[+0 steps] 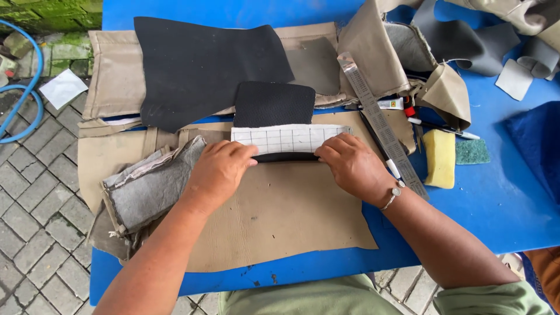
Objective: Aligning a grid pattern template onto a piece of black material and marking the corners on a workbench.
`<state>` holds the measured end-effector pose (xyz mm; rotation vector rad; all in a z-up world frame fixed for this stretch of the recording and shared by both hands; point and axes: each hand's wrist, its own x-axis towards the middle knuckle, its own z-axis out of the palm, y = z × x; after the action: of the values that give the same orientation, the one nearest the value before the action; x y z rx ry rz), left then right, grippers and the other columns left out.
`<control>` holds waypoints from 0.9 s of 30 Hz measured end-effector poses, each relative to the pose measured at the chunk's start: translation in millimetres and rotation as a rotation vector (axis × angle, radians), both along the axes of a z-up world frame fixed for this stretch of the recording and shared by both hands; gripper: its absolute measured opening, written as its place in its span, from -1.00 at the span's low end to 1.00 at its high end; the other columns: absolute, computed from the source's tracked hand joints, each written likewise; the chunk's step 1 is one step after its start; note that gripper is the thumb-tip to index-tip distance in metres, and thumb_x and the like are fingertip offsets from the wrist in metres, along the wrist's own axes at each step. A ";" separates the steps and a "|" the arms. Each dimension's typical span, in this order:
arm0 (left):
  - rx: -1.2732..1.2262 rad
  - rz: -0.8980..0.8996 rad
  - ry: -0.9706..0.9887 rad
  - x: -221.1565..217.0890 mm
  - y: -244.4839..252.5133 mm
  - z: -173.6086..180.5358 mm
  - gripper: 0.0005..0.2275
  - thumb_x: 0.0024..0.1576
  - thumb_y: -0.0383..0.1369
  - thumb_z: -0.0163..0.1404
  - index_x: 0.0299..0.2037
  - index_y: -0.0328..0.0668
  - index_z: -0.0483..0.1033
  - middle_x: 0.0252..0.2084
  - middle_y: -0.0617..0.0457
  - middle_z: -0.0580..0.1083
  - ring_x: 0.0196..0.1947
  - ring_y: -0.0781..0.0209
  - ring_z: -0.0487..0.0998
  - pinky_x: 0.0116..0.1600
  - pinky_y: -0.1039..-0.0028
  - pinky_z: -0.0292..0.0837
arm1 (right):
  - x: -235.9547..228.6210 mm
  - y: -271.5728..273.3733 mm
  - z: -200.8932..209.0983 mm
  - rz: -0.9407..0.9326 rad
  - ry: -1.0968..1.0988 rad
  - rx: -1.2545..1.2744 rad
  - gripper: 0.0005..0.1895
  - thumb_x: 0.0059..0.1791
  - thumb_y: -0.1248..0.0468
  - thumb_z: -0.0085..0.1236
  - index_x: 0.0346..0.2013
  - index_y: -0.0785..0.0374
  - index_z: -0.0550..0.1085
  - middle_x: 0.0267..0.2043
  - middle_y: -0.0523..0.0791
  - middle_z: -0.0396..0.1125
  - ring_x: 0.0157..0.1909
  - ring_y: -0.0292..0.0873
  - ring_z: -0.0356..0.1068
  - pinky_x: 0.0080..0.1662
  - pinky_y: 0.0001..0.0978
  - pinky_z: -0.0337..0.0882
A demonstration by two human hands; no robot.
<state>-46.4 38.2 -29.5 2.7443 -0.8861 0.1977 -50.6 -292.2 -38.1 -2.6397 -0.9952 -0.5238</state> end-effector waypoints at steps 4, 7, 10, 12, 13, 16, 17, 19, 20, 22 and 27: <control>0.014 0.002 -0.025 1.0 0.5 -8.3 -0.86 0.30 -0.18 -0.04 -0.02 0.15 0.50 -0.18 0.22 0.47 -0.01 0.19 0.53 0.11 0.23 0.44 | -1.3 1.1 -1.0 -0.035 -0.044 -0.038 -0.88 0.10 0.15 0.11 -0.25 0.06 0.54 -0.17 -0.19 0.37 0.01 -0.08 0.41 -0.02 -0.25 0.43; 0.006 -0.014 -0.091 1.2 -0.3 -10.3 -0.91 0.29 -0.23 0.00 -0.08 0.09 0.51 -0.16 0.18 0.42 0.01 0.13 0.51 0.10 0.22 0.45 | -0.9 2.8 0.6 -0.027 -0.036 -0.062 -0.86 0.13 0.16 0.05 -0.23 0.05 0.54 -0.18 -0.20 0.37 -0.01 -0.11 0.41 -0.05 -0.30 0.43; 0.034 -0.006 -0.098 1.8 -1.8 -9.0 -0.94 0.30 -0.28 -0.02 -0.11 0.09 0.49 -0.23 0.20 0.41 -0.05 0.16 0.53 0.07 0.26 0.48 | 0.2 5.4 6.3 -0.027 -0.033 -0.070 -0.84 0.15 0.20 0.02 -0.19 0.09 0.56 -0.19 -0.17 0.39 -0.02 -0.10 0.44 -0.06 -0.29 0.45; 0.081 0.029 -0.107 1.6 -2.1 -10.4 -0.91 0.31 -0.24 -0.04 -0.03 0.20 0.46 -0.19 0.23 0.39 -0.02 0.19 0.51 0.07 0.27 0.48 | 1.7 3.7 2.2 -0.058 -0.060 -0.048 -0.89 0.15 0.20 0.04 -0.11 0.10 0.50 -0.17 -0.15 0.38 -0.04 -0.05 0.43 -0.04 -0.23 0.43; 0.081 0.028 -0.107 1.7 -2.5 -9.5 -0.91 0.31 -0.24 -0.04 -0.03 0.20 0.46 -0.19 0.23 0.39 -0.02 0.19 0.51 0.07 0.27 0.48 | 2.7 2.7 0.7 -0.059 -0.061 -0.048 -0.89 0.15 0.20 0.04 -0.11 0.10 0.50 -0.17 -0.15 0.38 -0.04 -0.05 0.43 -0.04 -0.23 0.43; 0.085 0.016 -0.128 -0.8 -3.8 -2.8 -0.92 0.27 -0.27 0.01 -0.07 0.14 0.48 -0.20 0.21 0.40 -0.03 0.18 0.50 0.06 0.28 0.47 | 2.5 3.3 7.0 -0.019 -0.066 -0.100 -0.91 0.12 0.21 0.04 -0.14 0.07 0.50 -0.13 -0.15 0.39 -0.01 -0.04 0.42 -0.02 -0.22 0.42; 0.080 0.008 -0.142 -2.8 -3.8 1.7 -0.89 0.24 -0.25 0.06 -0.07 0.11 0.49 -0.18 0.20 0.39 0.01 0.18 0.48 0.09 0.27 0.44 | 0.7 6.2 15.6 -0.006 -0.041 -0.120 -0.85 0.12 0.14 0.06 -0.13 0.10 0.50 -0.11 -0.14 0.38 0.00 -0.03 0.41 -0.02 -0.20 0.41; 0.077 0.002 -0.148 -4.9 -3.3 0.7 -0.85 0.21 -0.22 0.10 -0.07 0.08 0.50 -0.16 0.20 0.39 0.04 0.18 0.45 0.12 0.25 0.41 | 0.0 7.3 20.6 0.009 -0.011 -0.139 -0.78 0.11 0.06 0.08 -0.12 0.12 0.50 -0.10 -0.12 0.37 0.01 -0.02 0.41 -0.02 -0.18 0.41; 0.063 0.002 -0.142 -4.9 -2.7 -4.6 -0.86 0.22 -0.23 0.09 -0.07 0.06 0.51 -0.15 0.20 0.39 0.06 0.16 0.44 0.13 0.25 0.40 | 1.0 5.4 17.2 0.013 -0.016 -0.152 -0.81 0.10 0.11 0.09 -0.13 0.14 0.51 -0.10 -0.11 0.39 0.01 -0.02 0.41 -0.01 -0.18 0.41; 0.048 0.006 -0.143 -1.2 -1.4 -10.2 -0.86 0.23 -0.24 0.07 -0.07 0.04 0.52 -0.14 0.20 0.39 0.08 0.15 0.43 0.15 0.24 0.38 | 5.8 4.0 11.1 0.020 -0.029 -0.166 -0.84 0.10 0.16 0.10 -0.14 0.16 0.52 -0.11 -0.11 0.40 0.02 -0.02 0.42 0.00 -0.18 0.40; -0.042 0.038 -0.044 13.7 -0.9 -6.8 -0.87 0.28 -0.24 0.06 -0.15 0.00 0.65 -0.24 0.16 0.46 -0.05 0.13 0.50 0.04 0.25 0.44 | 15.0 2.3 -0.1 -0.030 0.024 -0.052 -0.89 0.11 0.17 0.12 -0.23 0.09 0.54 -0.18 -0.20 0.39 -0.02 -0.08 0.43 -0.06 -0.22 0.44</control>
<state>-32.8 37.3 -36.4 2.7288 -0.8315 0.2813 -35.6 -289.9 -38.2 -2.7035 -0.9763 -0.4784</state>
